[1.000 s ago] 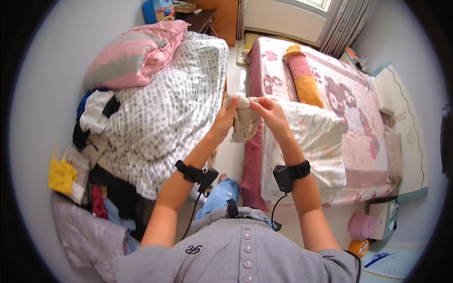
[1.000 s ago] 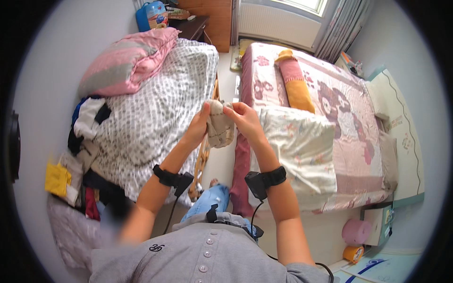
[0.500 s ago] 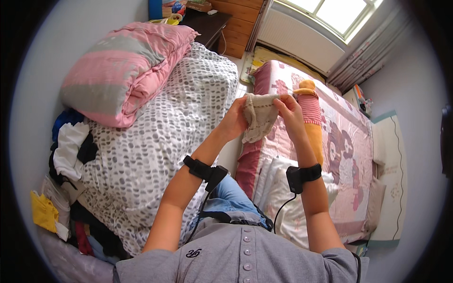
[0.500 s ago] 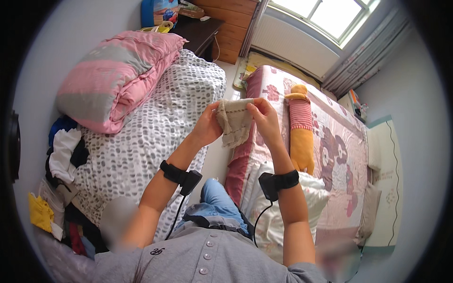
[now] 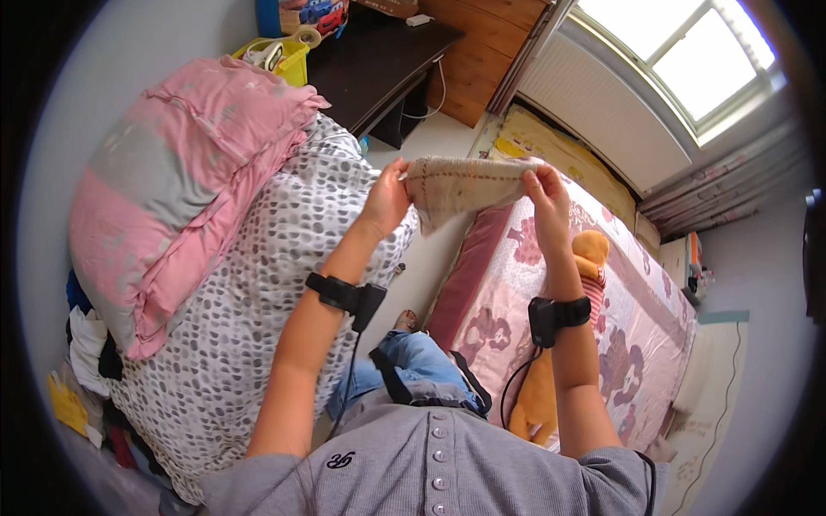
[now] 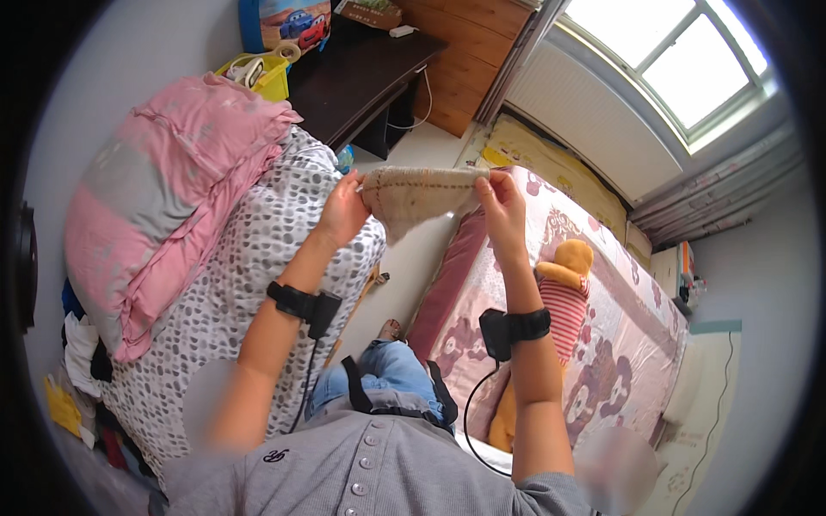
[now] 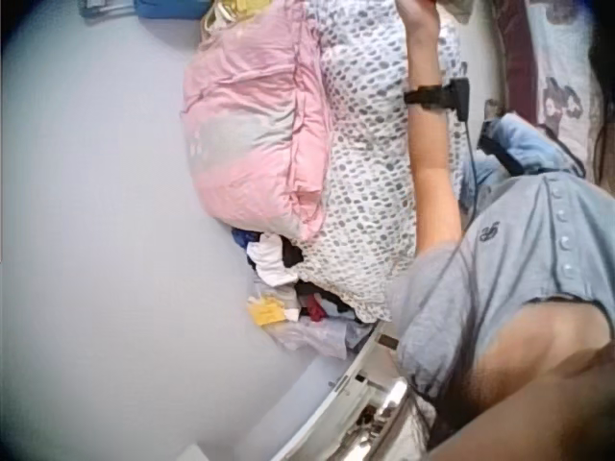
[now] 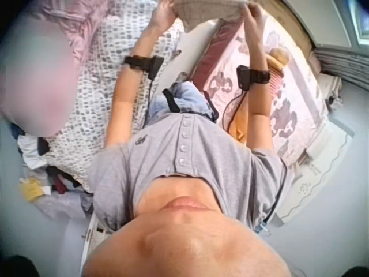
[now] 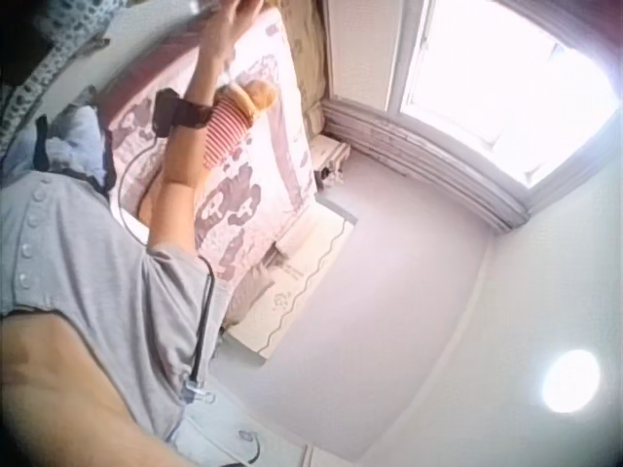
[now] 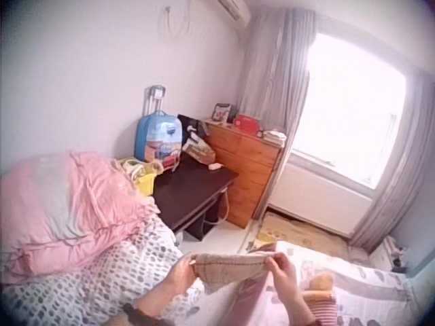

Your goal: The person wipes a table surface with a cloth, then organizes various items including a yellow plastic bin, a red drawstring bag, a green device with a cable, and a small box. They place these items into the yellow bin and wipe the inside of the bin with the cloth.

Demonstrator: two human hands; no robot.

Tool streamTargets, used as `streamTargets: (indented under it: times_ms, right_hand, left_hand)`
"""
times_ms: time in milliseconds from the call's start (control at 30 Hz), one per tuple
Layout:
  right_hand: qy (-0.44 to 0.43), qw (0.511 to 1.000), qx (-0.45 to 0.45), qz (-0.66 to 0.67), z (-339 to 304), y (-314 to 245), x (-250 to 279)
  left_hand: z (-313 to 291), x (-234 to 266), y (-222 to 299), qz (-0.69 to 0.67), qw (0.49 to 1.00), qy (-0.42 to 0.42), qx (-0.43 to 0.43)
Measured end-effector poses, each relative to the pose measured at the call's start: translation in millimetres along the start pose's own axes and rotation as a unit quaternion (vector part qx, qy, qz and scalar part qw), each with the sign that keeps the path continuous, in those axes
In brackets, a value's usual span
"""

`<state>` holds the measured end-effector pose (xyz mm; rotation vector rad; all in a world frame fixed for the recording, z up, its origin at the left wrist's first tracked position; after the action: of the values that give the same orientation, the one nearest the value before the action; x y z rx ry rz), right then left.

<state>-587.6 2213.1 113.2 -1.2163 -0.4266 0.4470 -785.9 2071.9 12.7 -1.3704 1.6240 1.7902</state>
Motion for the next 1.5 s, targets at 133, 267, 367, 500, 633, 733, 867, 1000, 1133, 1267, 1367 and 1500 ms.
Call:
streamTargets:
  times_ms: [133,267,367,500,633,733,867,1000,1133,1267,1367,1500]
  right_hand:
    - [-0.017,1.0,0.003,-0.014,84.9,8.7,23.5]
    - [-0.02,1.0,-0.01,0.011,155.8,44.1,37.5]
    - [-0.019,0.999,-0.026,-0.011,211.4,58.1,49.9]
    - [-0.055,0.997,-0.06,-0.001,280.7,91.6,41.5]
    - [-0.103,0.99,-0.088,-0.025,353.1,143.8,-8.3]
    - [-0.154,0.985,-0.074,0.004,413.7,173.8,-69.0]
    - [-0.246,0.965,-0.077,0.053,475.2,196.9,-153.1]
    - [-0.322,0.935,-0.147,-0.024,493.8,268.6,-204.7]
    - [-0.389,0.88,-0.263,-0.066,492.5,346.1,-226.1]
    - [-0.439,0.848,-0.296,-0.012,515.3,362.0,-227.4]
    - [-0.476,0.774,-0.371,0.191,533.7,337.3,-240.9]
    - [-0.438,0.618,-0.534,0.376,561.5,286.7,-255.9]
  left_hand:
    - [73.4,-16.7,15.7,0.049,0.999,0.012,-0.01]
    - [130.3,-21.7,36.6,0.145,0.988,-0.036,-0.032]
    - [169.1,-31.2,52.2,0.207,0.977,-0.005,-0.042]
    - [220.9,-1.9,74.6,0.297,0.953,0.029,-0.049]
    - [276.0,48.7,118.5,0.449,0.878,0.083,-0.143]
    - [299.9,83.4,168.0,0.494,0.817,0.168,-0.246]
    - [302.8,93.2,224.6,0.49,0.746,0.261,-0.367]
    - [299.3,152.6,207.6,0.583,0.635,0.372,-0.343]
    - [305.8,254.4,151.2,0.512,0.667,0.496,-0.218]
    - [336.5,239.4,151.9,0.492,0.583,0.599,-0.243]
    - [388.9,173.4,179.5,0.603,0.487,0.529,-0.346]
    - [475.7,132.1,164.2,0.704,0.6,0.309,-0.222]
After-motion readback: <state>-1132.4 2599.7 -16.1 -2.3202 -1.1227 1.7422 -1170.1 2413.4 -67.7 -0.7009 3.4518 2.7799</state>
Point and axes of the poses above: each hand's wrist, its own z-axis towards the middle knuckle, its own x-axis out of the back of the hand, y = z × x, the point moved 3 cm from there along z, towards the middle knuckle, and after that the axes turned 5 degrees about y, right-handed, at the moved point
